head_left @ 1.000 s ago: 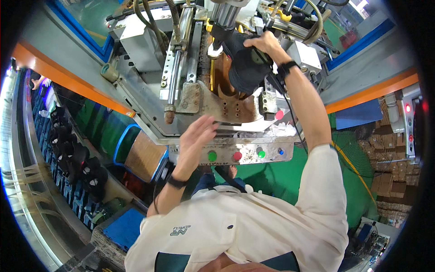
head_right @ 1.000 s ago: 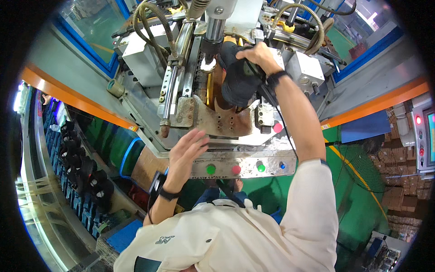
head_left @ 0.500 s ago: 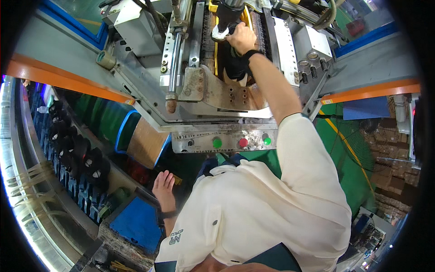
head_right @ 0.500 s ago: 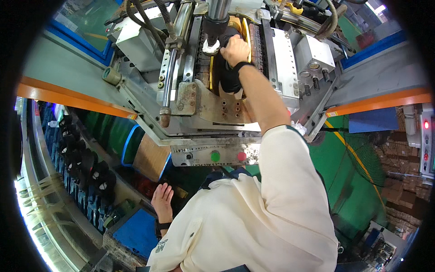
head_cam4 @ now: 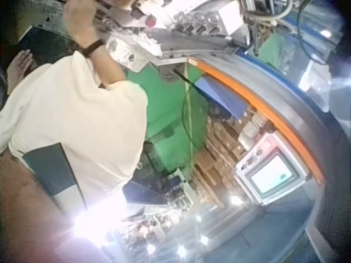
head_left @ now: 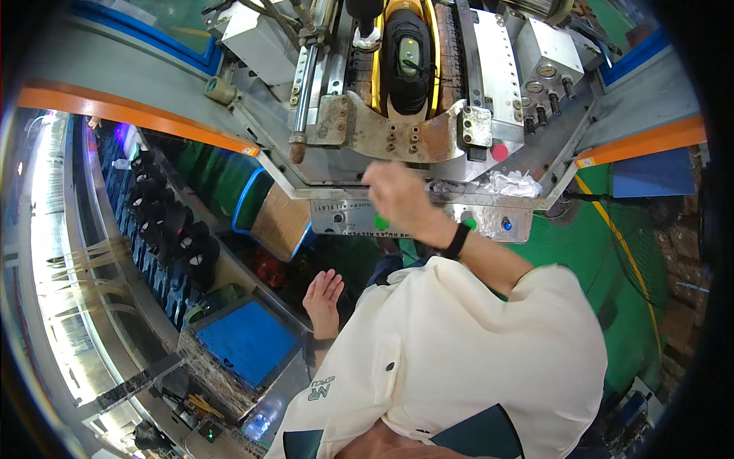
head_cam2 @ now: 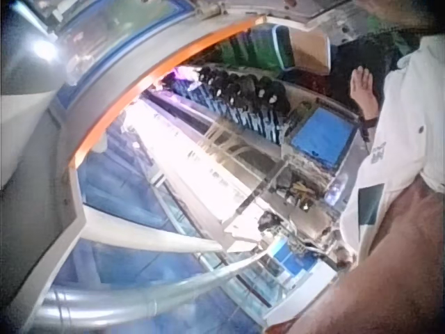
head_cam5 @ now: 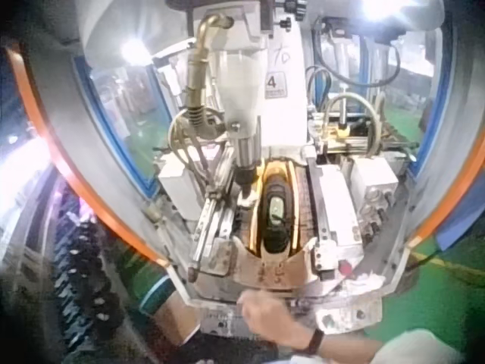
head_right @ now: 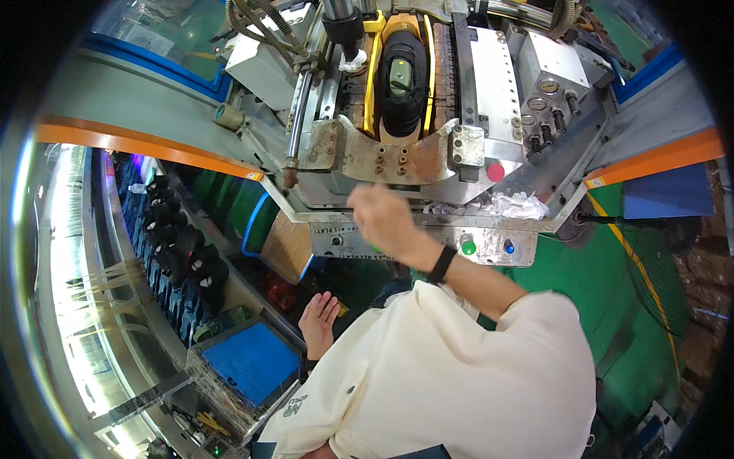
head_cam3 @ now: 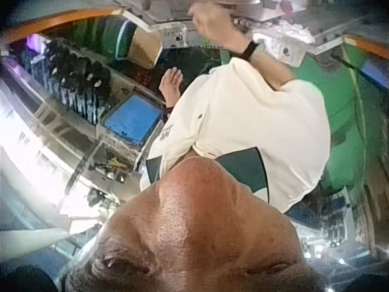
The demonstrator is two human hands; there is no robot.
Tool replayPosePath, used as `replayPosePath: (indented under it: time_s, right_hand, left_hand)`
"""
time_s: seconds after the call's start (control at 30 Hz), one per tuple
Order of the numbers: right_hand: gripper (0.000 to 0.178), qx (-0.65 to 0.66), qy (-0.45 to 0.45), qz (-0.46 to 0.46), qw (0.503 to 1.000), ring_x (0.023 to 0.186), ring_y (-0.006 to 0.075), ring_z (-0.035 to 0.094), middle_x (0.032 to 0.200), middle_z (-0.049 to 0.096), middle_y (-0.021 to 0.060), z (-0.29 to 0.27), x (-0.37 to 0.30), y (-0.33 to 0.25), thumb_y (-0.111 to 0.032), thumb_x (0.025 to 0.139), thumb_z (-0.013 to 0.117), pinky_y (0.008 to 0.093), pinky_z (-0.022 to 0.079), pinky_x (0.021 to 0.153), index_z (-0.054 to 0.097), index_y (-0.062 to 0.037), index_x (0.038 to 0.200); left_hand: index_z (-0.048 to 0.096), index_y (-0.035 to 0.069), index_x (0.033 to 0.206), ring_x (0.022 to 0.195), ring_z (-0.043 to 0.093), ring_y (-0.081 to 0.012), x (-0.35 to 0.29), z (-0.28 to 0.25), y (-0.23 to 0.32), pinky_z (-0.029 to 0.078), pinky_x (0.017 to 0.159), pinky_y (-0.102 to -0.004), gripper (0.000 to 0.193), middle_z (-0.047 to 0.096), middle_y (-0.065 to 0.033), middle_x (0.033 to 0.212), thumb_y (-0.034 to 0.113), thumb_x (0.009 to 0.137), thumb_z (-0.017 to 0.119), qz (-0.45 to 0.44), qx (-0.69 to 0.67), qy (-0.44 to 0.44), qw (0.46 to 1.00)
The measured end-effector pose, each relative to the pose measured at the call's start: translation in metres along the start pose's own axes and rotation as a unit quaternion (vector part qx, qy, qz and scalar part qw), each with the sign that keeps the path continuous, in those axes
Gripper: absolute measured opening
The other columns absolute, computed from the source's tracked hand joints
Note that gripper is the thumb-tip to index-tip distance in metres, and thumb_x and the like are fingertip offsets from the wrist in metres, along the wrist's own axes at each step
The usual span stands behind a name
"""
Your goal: Loading shoes into a sole-attaching machine and processing them.
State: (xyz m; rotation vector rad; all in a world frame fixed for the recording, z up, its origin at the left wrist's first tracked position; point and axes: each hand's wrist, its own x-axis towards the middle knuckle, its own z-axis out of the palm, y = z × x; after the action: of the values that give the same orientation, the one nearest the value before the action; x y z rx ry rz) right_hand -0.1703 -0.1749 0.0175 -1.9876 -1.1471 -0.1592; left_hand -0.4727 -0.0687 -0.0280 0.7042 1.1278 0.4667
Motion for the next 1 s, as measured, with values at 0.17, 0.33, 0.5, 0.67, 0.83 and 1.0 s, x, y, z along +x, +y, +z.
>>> replayPosePath:
  time_s: [0.17, 0.33, 0.5, 0.67, 0.83, 1.0]
  right_hand:
    - [0.013, -0.049, -0.108, -0.008, 0.993, 0.094, 0.0295, 0.062, 0.095, 0.059, 0.0112, 0.133, -0.100, 0.053, -0.010, 0.081, 0.063, 0.0412, 0.056, 0.074, 0.064, -0.0053, 0.093]
    - [0.018, -0.026, -0.107, 0.002, 0.994, 0.100, 0.0333, 0.061, 0.098, 0.058, 0.0139, 0.141, -0.105, 0.061, -0.014, 0.084, 0.062, 0.0420, 0.056, 0.077, 0.063, -0.0048, 0.100]
    - [0.022, -0.007, -0.071, 0.048, 0.996, 0.105, 0.0354, 0.060, 0.105, 0.060, 0.0161, 0.119, -0.100, 0.045, -0.017, 0.087, 0.063, 0.0445, 0.055, 0.083, 0.062, -0.0044, 0.105]
    - [0.023, -0.022, -0.129, 0.064, 0.989, 0.108, 0.0359, 0.059, 0.107, 0.061, 0.0165, 0.151, -0.083, 0.047, -0.020, 0.088, 0.064, 0.0458, 0.055, 0.085, 0.061, -0.0035, 0.104]
    - [0.021, -0.073, -0.129, 0.073, 0.986, 0.115, 0.0349, 0.059, 0.111, 0.061, 0.0157, 0.165, -0.089, 0.058, -0.018, 0.092, 0.056, 0.0442, 0.058, 0.081, 0.062, -0.0068, 0.108]
    - [0.024, -0.023, -0.097, 0.105, 0.990, 0.110, 0.0346, 0.061, 0.109, 0.062, 0.0154, 0.155, -0.089, 0.058, -0.021, 0.091, 0.061, 0.0451, 0.057, 0.081, 0.061, -0.0076, 0.111]
  left_hand:
    - [0.059, -0.003, 0.123, 0.102, 0.071, -0.0283, -0.022, 0.030, 0.004, 0.059, 0.089, -0.0380, 0.031, 0.070, -0.0178, 0.115, 0.019, 0.101, 0.062, 0.008, 0.047, -0.043, 0.998]
    - [0.060, -0.002, 0.121, 0.102, 0.071, -0.0275, -0.027, 0.012, 0.006, 0.059, 0.089, -0.0380, 0.028, 0.070, -0.0173, 0.115, 0.019, 0.102, 0.061, 0.021, 0.055, -0.015, 0.998]
    - [0.060, -0.001, 0.121, 0.106, 0.069, -0.0282, -0.014, 0.007, 0.014, 0.057, 0.093, -0.0401, 0.030, 0.069, -0.0167, 0.118, 0.023, 0.101, 0.062, 0.021, 0.058, -0.031, 0.998]
    - [0.060, -0.003, 0.120, 0.105, 0.070, -0.0284, 0.001, 0.040, 0.025, 0.058, 0.092, -0.0397, 0.029, 0.069, -0.0183, 0.116, 0.020, 0.102, 0.061, 0.017, 0.077, -0.106, 0.991]
    - [0.059, -0.004, 0.122, 0.103, 0.071, -0.0279, 0.004, 0.047, 0.037, 0.058, 0.092, -0.0380, 0.030, 0.069, -0.0193, 0.116, 0.019, 0.102, 0.061, 0.035, 0.105, -0.140, 0.984]
    - [0.058, -0.005, 0.125, 0.103, 0.071, -0.0279, 0.014, 0.029, 0.038, 0.058, 0.091, -0.0373, 0.032, 0.069, -0.0197, 0.115, 0.018, 0.102, 0.060, 0.008, 0.104, -0.115, 0.988]
